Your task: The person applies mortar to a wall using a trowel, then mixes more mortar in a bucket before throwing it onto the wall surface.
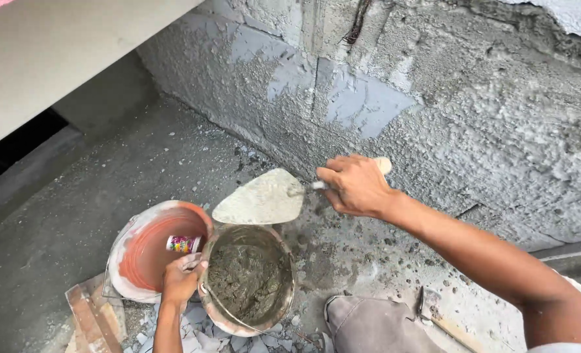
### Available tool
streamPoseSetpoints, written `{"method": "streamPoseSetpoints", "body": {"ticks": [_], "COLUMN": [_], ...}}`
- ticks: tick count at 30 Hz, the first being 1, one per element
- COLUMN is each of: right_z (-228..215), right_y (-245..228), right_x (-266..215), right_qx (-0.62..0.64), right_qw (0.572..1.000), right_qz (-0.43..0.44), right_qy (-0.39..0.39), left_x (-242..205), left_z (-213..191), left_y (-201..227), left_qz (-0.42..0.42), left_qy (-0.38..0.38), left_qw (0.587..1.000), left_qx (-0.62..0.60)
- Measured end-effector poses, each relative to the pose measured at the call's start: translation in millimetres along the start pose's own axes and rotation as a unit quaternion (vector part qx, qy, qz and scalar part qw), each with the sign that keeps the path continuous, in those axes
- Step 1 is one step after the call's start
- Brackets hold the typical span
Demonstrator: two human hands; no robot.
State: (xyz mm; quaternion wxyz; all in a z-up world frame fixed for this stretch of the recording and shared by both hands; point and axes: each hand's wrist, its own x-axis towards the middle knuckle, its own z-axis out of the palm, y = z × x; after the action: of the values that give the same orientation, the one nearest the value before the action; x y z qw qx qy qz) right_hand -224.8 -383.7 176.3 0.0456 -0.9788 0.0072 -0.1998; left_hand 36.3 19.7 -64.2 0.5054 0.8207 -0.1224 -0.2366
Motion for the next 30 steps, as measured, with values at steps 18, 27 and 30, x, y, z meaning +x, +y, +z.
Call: {"method": "streamPoseSetpoints", "body": {"ticks": [18,27,30], "right_z": [-32.3,-35.8,-28.6], "right_y": [39.7,48.1,65.8], "right_x": [180.2,164.3,159.9], "right_qx": [-0.017,0.000,-0.049], "right_qw": [0.968,0.964,0.976], "right_qz": [-0.156,-0.166,-0.090], "right_qy": [0.193,0.206,0.190], "left_x": [-10.4,0.3,53.7], "left_z": [-15.2,-19.1,15.2], "left_y": [6.0,12.2,56.5], "left_qz": [-0.016,-0.107,-0.066], "left_qy": [-0.040,-0.065,-0.154], "left_qw": [0.999,0.990,0.984], "left_qx": [-0.033,-0.072,-0.052]}}
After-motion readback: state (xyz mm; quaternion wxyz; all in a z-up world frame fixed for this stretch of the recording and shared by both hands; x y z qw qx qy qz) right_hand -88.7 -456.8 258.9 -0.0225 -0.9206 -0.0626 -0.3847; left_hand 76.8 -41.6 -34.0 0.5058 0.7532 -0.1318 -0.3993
